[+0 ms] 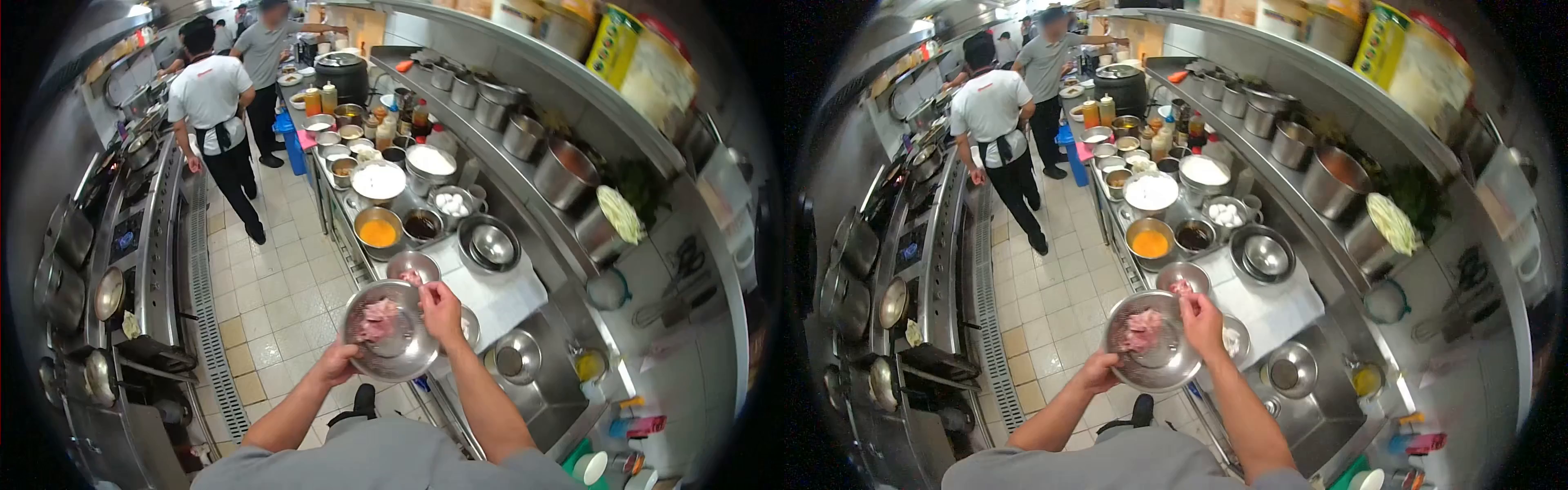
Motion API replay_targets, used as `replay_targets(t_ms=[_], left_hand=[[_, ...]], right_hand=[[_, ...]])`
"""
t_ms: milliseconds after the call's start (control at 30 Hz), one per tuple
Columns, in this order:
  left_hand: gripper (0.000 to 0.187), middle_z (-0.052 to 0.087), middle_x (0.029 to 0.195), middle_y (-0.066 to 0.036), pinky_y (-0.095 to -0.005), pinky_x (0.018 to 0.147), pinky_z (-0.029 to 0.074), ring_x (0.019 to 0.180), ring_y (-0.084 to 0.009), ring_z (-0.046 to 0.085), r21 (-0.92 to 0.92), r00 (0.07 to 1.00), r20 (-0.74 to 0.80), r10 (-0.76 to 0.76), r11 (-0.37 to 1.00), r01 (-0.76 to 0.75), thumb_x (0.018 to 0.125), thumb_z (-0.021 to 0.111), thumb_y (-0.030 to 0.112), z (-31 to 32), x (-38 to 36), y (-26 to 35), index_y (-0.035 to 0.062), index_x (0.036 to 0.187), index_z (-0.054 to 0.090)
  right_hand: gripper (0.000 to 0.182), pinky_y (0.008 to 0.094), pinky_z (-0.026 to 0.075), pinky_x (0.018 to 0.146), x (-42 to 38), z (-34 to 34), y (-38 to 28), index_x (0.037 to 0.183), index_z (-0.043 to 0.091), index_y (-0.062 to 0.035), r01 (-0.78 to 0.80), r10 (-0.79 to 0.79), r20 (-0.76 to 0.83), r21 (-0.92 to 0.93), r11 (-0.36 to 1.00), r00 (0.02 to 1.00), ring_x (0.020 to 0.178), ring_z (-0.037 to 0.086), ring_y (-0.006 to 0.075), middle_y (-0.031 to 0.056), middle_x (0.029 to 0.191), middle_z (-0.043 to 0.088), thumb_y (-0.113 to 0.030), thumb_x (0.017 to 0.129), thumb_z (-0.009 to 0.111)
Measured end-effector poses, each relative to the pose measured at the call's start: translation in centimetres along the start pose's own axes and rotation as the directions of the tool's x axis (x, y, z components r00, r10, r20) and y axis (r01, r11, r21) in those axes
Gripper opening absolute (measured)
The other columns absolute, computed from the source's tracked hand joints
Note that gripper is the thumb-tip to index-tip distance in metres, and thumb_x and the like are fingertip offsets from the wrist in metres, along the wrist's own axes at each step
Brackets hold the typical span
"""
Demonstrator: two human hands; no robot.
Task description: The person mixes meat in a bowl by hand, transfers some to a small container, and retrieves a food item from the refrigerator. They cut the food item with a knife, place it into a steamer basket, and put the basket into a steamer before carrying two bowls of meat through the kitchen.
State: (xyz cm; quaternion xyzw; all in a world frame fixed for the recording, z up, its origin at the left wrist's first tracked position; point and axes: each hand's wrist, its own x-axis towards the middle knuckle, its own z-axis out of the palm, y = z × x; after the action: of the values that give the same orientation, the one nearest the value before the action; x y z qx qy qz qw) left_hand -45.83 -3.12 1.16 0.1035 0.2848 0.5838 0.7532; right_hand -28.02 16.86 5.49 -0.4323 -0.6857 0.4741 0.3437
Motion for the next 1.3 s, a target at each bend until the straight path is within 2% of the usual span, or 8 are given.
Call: replay_targets(t_ms=[100, 300, 400, 500, 633, 733, 833, 1300], left_hand=[[0.084, 0.049, 0.14, -0.017, -0.0575, 0.087, 0.061, 0.121, -0.0364, 0.06, 0.099, 0.969, -0.121, 0.216, 0.974, -0.204, 0.073, 0.05, -0.003, -4.7, -2.5, 3.1, 0.0154, 0.152, 0.026], [0.087, 0.044, 0.142, -0.018, -0.0669, 0.078, 0.059, 0.118, -0.0414, 0.06, 0.016, 0.876, -0.354, 0.328, 0.938, -0.345, 0.074, 0.05, -0.003, -12.0, -5.9, 3.2, 0.0226, 0.152, 0.019], [0.083, 0.048, 0.139, -0.018, -0.0636, 0.078, 0.061, 0.115, -0.0408, 0.062, 0.014, 0.856, -0.407, 0.318, 0.94, -0.342, 0.076, 0.05, -0.001, -13.3, -6.4, 3.0, 0.0192, 0.151, 0.023], [0.082, 0.051, 0.136, -0.019, -0.0603, 0.078, 0.062, 0.112, -0.0397, 0.064, 0.004, 0.848, -0.435, 0.304, 0.942, -0.336, 0.076, 0.051, 0.0, -14.1, -5.8, 3.0, 0.0165, 0.151, 0.026], [0.083, 0.048, 0.138, -0.017, -0.0557, 0.074, 0.064, 0.113, -0.0368, 0.064, -0.046, 0.87, -0.381, 0.313, 0.933, -0.356, 0.077, 0.048, -0.004, -14.2, -4.3, 3.2, 0.0174, 0.151, 0.02], [0.079, 0.053, 0.135, -0.016, -0.0488, 0.087, 0.062, 0.114, -0.0322, 0.064, -0.111, 0.882, -0.325, 0.342, 0.912, -0.395, 0.075, 0.051, -0.005, -13.6, -2.1, 3.1, 0.0112, 0.149, 0.029], [0.072, 0.062, 0.129, -0.013, -0.0422, 0.099, 0.055, 0.117, -0.0278, 0.065, -0.152, 0.903, -0.292, 0.315, 0.917, -0.369, 0.073, 0.054, -0.006, -13.9, -0.8, 2.5, 0.0041, 0.143, 0.043], [0.085, 0.048, 0.137, -0.009, -0.0414, 0.104, 0.048, 0.126, -0.026, 0.052, -0.059, 0.889, -0.308, 0.338, 0.926, -0.372, 0.072, 0.053, -0.008, -15.1, 0.2, 1.3, 0.0155, 0.149, 0.027]], right_hand=[[0.032, 0.0378, 0.056, 0.064, 4.5, 3.7, 2.5, 0.103, 0.062, -0.0083, -0.495, 0.369, 0.332, 0.61, 0.618, 0.869, 0.062, 0.064, 0.019, 0.0023, 0.081, 0.065, -0.04, 0.1, 0.062], [0.051, 0.0427, 0.057, 0.06, 4.8, 9.8, 8.1, 0.113, 0.05, -0.0043, -0.789, 0.776, 0.39, 0.576, 0.214, 0.496, 0.07, 0.063, 0.0231, 0.0123, 0.089, 0.06, -0.05, 0.096, 0.063], [0.03, 0.0315, 0.053, 0.048, 5.2, 10.8, 8.9, 0.099, 0.058, -0.0042, -0.537, 0.528, 0.099, 0.197, 0.821, 0.844, 0.062, 0.062, 0.0168, 0.0057, 0.077, 0.059, -0.033, 0.096, 0.066], [0.022, 0.0272, 0.05, 0.045, 6.7, 10.4, 7.0, 0.091, 0.061, -0.0039, -0.298, 0.307, 0.133, -0.085, 0.951, 0.942, 0.06, 0.062, 0.0133, 0.0056, 0.075, 0.063, -0.024, 0.097, 0.065], [0.019, 0.0287, 0.056, 0.058, 6.4, 12.0, 2.1, 0.103, 0.063, -0.0014, -0.069, 0.142, 0.404, -0.189, 0.98, 0.903, 0.066, 0.065, 0.013, 0.0049, 0.08, 0.067, -0.018, 0.094, 0.067], [0.053, 0.0448, 0.052, 0.096, 5.0, 15.5, 0.3, 0.132, 0.061, -0.0099, 0.448, -0.143, 0.693, -0.281, 0.849, 0.706, 0.114, 0.062, 0.033, 0.0198, 0.121, 0.061, -0.029, 0.085, 0.077], [0.069, 0.0502, 0.041, 0.109, 2.8, 19.0, -2.1, 0.141, 0.052, -0.0168, 0.48, 0.045, 0.736, -0.486, 0.731, 0.676, 0.129, 0.045, 0.044, 0.0215, 0.14, 0.046, -0.04, 0.081, 0.078], [0.049, 0.0517, 0.046, 0.103, 2.4, 23.5, 3.2, 0.121, 0.065, -0.0173, 0.597, -0.036, 0.803, -0.412, 0.688, 0.595, 0.124, 0.047, 0.0439, 0.0225, 0.133, 0.05, -0.03, 0.075, 0.077]])
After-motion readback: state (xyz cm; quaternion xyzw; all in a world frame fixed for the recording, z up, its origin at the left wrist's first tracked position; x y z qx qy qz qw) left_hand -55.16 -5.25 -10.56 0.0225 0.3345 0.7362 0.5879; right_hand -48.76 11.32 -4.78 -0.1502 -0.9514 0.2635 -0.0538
